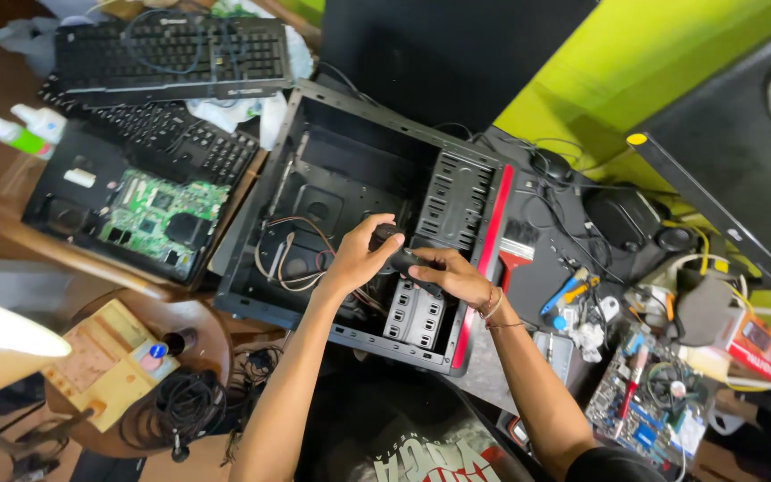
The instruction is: Cleaning the internal components of a desktop computer using a handheld electric air duster
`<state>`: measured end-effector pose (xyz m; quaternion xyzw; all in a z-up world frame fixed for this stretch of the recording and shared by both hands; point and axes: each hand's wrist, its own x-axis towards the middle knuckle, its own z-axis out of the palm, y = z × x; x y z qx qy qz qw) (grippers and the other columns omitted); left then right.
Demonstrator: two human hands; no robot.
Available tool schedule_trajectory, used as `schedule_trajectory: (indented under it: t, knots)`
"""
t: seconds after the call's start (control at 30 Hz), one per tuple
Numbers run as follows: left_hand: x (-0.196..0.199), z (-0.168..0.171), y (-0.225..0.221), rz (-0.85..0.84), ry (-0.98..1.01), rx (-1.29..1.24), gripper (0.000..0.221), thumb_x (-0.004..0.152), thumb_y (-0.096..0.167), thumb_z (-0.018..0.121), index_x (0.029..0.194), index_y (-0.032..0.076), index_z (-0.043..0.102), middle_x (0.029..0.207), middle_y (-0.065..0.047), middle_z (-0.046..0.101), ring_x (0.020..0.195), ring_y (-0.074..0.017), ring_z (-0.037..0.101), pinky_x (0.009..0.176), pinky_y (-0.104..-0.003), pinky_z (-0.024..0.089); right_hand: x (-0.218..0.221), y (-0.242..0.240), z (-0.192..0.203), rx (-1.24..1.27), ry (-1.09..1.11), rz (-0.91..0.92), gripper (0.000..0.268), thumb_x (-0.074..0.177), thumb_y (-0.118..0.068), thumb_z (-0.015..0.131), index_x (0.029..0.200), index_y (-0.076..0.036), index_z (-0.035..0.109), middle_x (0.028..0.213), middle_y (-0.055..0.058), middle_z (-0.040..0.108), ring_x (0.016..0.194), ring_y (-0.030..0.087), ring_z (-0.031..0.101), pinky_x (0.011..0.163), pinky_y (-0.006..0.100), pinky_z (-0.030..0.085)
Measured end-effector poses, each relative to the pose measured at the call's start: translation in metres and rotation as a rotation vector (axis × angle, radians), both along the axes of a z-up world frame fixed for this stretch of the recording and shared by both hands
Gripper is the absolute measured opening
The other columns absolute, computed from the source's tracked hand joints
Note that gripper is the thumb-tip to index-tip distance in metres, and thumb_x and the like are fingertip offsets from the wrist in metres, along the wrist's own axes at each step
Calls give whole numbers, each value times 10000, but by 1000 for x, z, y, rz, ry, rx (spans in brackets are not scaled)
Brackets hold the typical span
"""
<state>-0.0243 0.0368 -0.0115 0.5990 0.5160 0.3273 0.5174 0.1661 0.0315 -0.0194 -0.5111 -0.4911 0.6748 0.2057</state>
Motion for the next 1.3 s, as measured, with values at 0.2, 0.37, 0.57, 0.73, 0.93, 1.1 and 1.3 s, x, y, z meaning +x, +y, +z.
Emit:
schedule_trajectory:
  t: [0.2, 0.37, 0.57, 0.73, 0.93, 1.1, 1.3]
  knots:
    - [24, -9, 8, 12, -1, -59, 355, 832, 358, 539, 1109, 137, 560, 1063, -120, 574, 1048, -278, 512, 883, -363, 415, 13, -13, 36, -10, 117, -113, 448, 703, -143, 637, 1105, 33, 546, 760, 116, 586, 640, 157, 576, 513, 243, 508]
    - [31, -4, 10, 79, 25, -95, 322, 840, 335, 511, 1053, 105, 583, 958, -138, 589, 963, -284, 549, 822, -363, 448, 21, -7, 38, 71, 131, -128, 411, 737, -88, 603, 1098, 87, 512, 642, 156, 581, 536, 163, 584, 470, 233, 497]
    - [28, -6, 4, 140, -16, -188, 279, 827, 335, 489, 1006, 158, 608, 945, -105, 585, 968, -255, 545, 840, -357, 433, 21, 11, 33, 110, 61, -135, 370, 703, -41, 651, 1026, 98, 534, 669, 176, 581, 550, 187, 605, 468, 248, 518]
    - [29, -8, -6, 155, -118, -357, 297, 796, 310, 507, 1001, 115, 597, 991, -169, 579, 895, -303, 576, 634, -325, 541, 23, 20, 38, 182, 4, -241, 349, 671, -3, 683, 980, 85, 548, 660, 154, 554, 535, 174, 581, 471, 250, 527]
    - [34, 3, -11, 155, -210, -311, 342, 805, 228, 535, 1058, -2, 543, 1022, -254, 541, 880, -356, 579, 661, -374, 544, 28, 28, 42, 281, -73, -232, 359, 649, -1, 694, 985, 24, 572, 688, 139, 525, 557, 181, 575, 511, 274, 524]
    - [36, 5, -12, 143, -198, -251, 370, 821, 231, 527, 1097, -15, 526, 1052, -254, 532, 895, -349, 579, 690, -362, 541, 29, 32, 46, 323, -127, -235, 368, 645, -24, 700, 992, -25, 576, 740, 124, 500, 620, 163, 537, 569, 264, 503]
    - [30, -6, -15, 115, -152, -221, 361, 811, 263, 555, 1078, 21, 563, 1023, -212, 572, 837, -315, 607, 659, -337, 548, 21, 21, 66, 294, -155, -192, 326, 628, -12, 695, 937, -38, 595, 658, 100, 511, 541, 144, 547, 517, 255, 488]
